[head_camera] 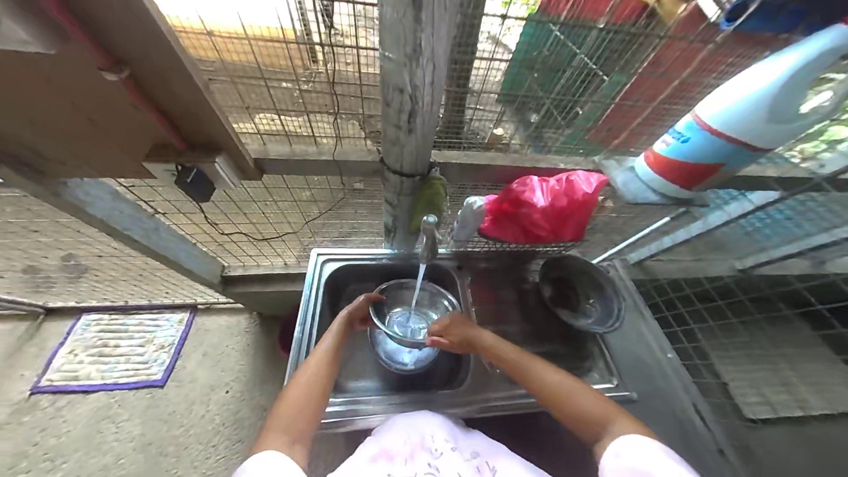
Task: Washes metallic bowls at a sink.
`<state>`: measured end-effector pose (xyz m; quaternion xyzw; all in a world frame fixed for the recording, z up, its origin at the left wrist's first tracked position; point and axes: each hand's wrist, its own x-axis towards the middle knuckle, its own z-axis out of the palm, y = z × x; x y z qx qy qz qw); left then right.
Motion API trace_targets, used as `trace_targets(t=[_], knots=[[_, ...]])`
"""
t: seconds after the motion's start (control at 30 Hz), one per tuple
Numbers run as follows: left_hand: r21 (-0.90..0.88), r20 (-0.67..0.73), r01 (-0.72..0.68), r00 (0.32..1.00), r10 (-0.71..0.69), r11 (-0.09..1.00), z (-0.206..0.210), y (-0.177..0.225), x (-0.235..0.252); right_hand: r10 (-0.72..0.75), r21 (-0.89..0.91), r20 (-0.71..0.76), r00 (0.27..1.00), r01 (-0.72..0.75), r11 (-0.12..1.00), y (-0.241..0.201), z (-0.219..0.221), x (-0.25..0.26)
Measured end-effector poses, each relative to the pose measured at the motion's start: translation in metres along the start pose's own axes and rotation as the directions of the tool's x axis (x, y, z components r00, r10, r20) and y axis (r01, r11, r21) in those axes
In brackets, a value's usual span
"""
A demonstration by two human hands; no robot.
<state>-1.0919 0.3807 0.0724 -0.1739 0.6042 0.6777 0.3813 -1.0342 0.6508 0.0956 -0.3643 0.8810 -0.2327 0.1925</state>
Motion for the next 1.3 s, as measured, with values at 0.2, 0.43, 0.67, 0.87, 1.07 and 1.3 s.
trace_targets(t=[0.2, 0.43, 0.67, 0.87, 1.07, 1.3], knots=[[-0.244, -0.157, -0.288, 0.954, 0.255, 0.926, 0.059, -0.016, -0.016, 0.449, -0.167, -0.07, 0.891, -0.454, 0.875, 0.034, 0.011, 0.049], [-0.306, -0.374, -0.469, 0.859, 0.349, 0.828, 0.039, -0.008, -0.011, 0.114, 0.33, 0.074, 0.991, -0.132, 0.935, -0.014, 0.036, 0.065], [-0.45, -0.216, -0.326, 0.943, 0.253, 0.831, 0.073, -0.031, -0.019, 0.395, -0.015, 0.0, 0.919, -0.395, 0.918, 0.017, 0.01, 0.066], [-0.468, -0.12, -0.324, 0.945, 0.304, 0.822, 0.035, -0.026, 0.009, 0.182, -0.056, 0.313, 0.932, -0.173, 0.983, -0.021, -0.001, 0.026], [-0.222, -0.029, -0.323, 0.945, 0.325, 0.92, 0.03, -0.016, 0.031, 0.012, -0.25, 0.165, 0.986, 0.03, 0.968, -0.059, -0.097, -0.009], [0.39, 0.306, -0.72, 0.689, 0.657, 0.574, 0.055, -0.041, 0.01, 0.108, 0.346, -0.257, 0.96, -0.013, 0.938, -0.044, -0.133, -0.035]])
